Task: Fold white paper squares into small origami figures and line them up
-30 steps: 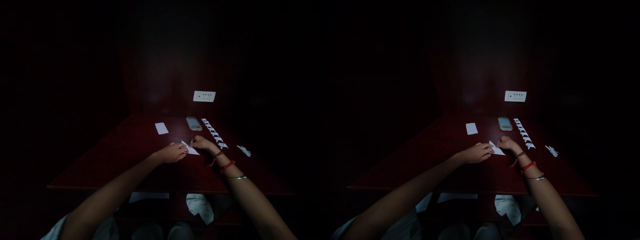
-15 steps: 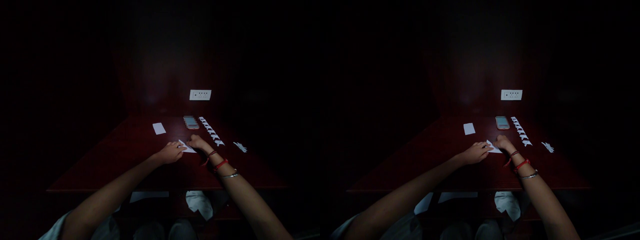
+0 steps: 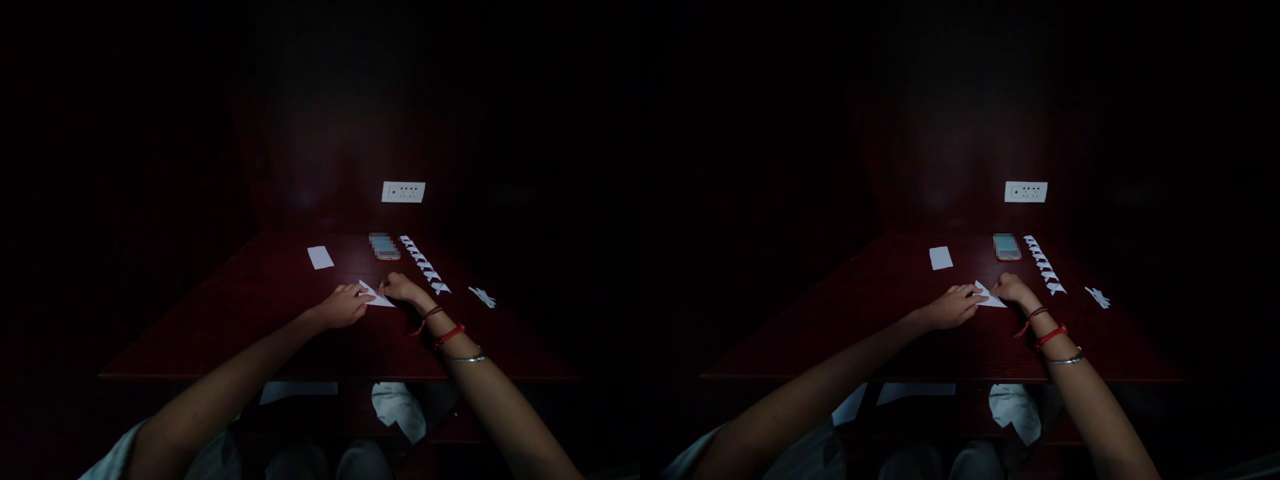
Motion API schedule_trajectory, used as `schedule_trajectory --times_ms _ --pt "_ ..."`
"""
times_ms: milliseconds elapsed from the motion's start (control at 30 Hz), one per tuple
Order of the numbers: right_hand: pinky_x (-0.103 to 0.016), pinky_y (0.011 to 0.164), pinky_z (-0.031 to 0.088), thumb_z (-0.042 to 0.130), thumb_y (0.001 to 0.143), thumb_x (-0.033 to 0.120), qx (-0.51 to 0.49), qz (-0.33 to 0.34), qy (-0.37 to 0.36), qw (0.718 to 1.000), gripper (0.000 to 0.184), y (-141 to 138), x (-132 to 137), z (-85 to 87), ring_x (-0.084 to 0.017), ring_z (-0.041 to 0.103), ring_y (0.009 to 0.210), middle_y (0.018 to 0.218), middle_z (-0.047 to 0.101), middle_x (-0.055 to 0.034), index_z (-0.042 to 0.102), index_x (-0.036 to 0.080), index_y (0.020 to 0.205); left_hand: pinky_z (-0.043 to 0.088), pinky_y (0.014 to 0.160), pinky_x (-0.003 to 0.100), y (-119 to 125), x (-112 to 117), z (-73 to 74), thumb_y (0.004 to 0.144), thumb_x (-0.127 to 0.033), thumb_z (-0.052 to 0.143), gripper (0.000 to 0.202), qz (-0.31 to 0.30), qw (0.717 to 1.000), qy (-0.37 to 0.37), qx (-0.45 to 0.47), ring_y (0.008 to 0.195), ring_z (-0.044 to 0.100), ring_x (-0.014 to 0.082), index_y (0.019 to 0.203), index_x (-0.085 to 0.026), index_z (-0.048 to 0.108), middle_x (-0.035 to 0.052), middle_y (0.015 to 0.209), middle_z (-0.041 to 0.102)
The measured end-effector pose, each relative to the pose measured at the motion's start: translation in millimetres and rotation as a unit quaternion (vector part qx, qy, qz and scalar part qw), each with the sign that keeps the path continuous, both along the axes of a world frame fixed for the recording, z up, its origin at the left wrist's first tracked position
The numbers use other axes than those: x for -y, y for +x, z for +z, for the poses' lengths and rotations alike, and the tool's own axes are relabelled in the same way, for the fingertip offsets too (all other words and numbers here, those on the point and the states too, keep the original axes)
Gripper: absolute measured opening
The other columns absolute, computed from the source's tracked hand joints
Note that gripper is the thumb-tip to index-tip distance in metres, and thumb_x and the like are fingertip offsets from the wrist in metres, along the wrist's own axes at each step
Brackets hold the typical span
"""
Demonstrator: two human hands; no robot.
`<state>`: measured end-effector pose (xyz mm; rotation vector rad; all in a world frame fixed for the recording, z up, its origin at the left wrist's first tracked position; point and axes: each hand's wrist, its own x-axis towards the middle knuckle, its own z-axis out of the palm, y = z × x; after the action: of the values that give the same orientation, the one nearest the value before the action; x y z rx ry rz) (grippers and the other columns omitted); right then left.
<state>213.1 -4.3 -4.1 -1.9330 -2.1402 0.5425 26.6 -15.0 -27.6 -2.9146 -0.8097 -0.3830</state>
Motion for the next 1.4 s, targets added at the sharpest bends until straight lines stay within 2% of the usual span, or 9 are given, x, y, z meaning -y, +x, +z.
schedule_trajectory --times_ms 100,267,533,700,833,1100,1267,1400 --pt "-0.015 0.053 0.035 0.051 0.065 0.027 0.012 -0.003 0.005 1.000 0.020 -1.6 -0.9 -1.4 -0.012 0.056 0.069 0.076 0.062 -0.0060 0.062 0.013 0.075 0.024 0.087 0.036 0.1 0.2 0.1 0.082 -0.029 0.027 0.033 0.003 1.000 -0.001 0.000 0.106 0.032 0.0189 0.113 -0.027 0.036 0.0035 0.115 0.037" --pt "-0.018 0.048 0.033 0.048 0.066 0.028 0.037 -0.031 0.010 0.999 0.025 -2.3 -0.7 -2.1 -0.015 0.056 0.065 0.073 0.062 -0.0110 0.062 0.009 0.074 0.024 0.086 0.035 -0.3 1.0 1.5 0.082 -0.029 0.027 0.032 0.007 1.000 -0.010 -0.005 0.106 0.032 0.0182 0.113 -0.027 0.037 0.0031 0.116 0.037" --pt "-0.016 0.049 0.034 0.049 0.066 0.041 -0.004 -0.018 -0.004 1.000 0.033 6.8 6.1 3.0 -0.012 0.055 0.066 0.074 0.062 -0.0060 0.061 0.012 0.075 0.024 0.087 0.035 -1.2 1.7 2.8 0.082 -0.029 0.026 0.033 0.007 1.000 -0.010 -0.006 0.107 0.031 0.0183 0.113 -0.027 0.037 0.0031 0.116 0.037" --pt "-0.016 0.052 0.035 0.052 0.065 0.031 0.019 -0.021 -0.016 0.999 0.024 4.8 4.9 2.5 -0.012 0.055 0.069 0.075 0.062 -0.0061 0.062 0.012 0.076 0.023 0.087 0.036 0.1 2.3 2.7 0.082 -0.029 0.027 0.032 0.014 1.000 -0.011 -0.001 0.107 0.032 0.0188 0.113 -0.027 0.038 0.0031 0.115 0.038" --pt "-0.017 0.049 0.034 0.049 0.066 0.030 0.045 -0.040 -0.011 0.998 0.026 2.9 4.0 1.1 -0.013 0.055 0.067 0.076 0.062 -0.0086 0.061 0.011 0.077 0.024 0.087 0.036 0.0 2.2 3.3 0.082 -0.029 0.028 0.032 0.012 1.000 -0.017 0.002 0.106 0.032 0.0189 0.112 -0.027 0.038 0.0036 0.115 0.037" --pt "-0.017 0.050 0.034 0.046 0.067 0.042 0.033 -0.026 -0.016 0.999 0.036 8.2 12.0 7.0 -0.013 0.054 0.066 0.074 0.061 -0.0081 0.062 0.010 0.074 0.024 0.087 0.036 0.1 4.2 5.5 0.082 -0.028 0.029 0.032 0.014 1.000 -0.021 0.002 0.107 0.032 0.0187 0.113 -0.027 0.038 0.0032 0.115 0.037" --pt "-0.016 0.052 0.035 0.050 0.065 0.029 0.035 -0.004 -0.024 0.999 0.024 8.9 13.6 7.2 -0.012 0.054 0.067 0.074 0.061 -0.0064 0.062 0.011 0.076 0.024 0.087 0.035 0.0 3.5 4.7 0.082 -0.028 0.028 0.032 0.013 1.000 -0.022 0.001 0.106 0.033 0.0183 0.112 -0.027 0.037 0.0032 0.115 0.037" --pt "-0.017 0.050 0.034 0.048 0.067 0.030 0.065 -0.013 -0.018 0.998 0.026 9.4 13.9 7.8 -0.012 0.054 0.065 0.072 0.061 -0.0080 0.062 0.009 0.075 0.024 0.086 0.035 -1.0 2.6 4.2 0.082 -0.029 0.027 0.032 0.006 1.000 -0.019 0.000 0.106 0.032 0.0185 0.112 -0.027 0.037 0.0031 0.115 0.037"
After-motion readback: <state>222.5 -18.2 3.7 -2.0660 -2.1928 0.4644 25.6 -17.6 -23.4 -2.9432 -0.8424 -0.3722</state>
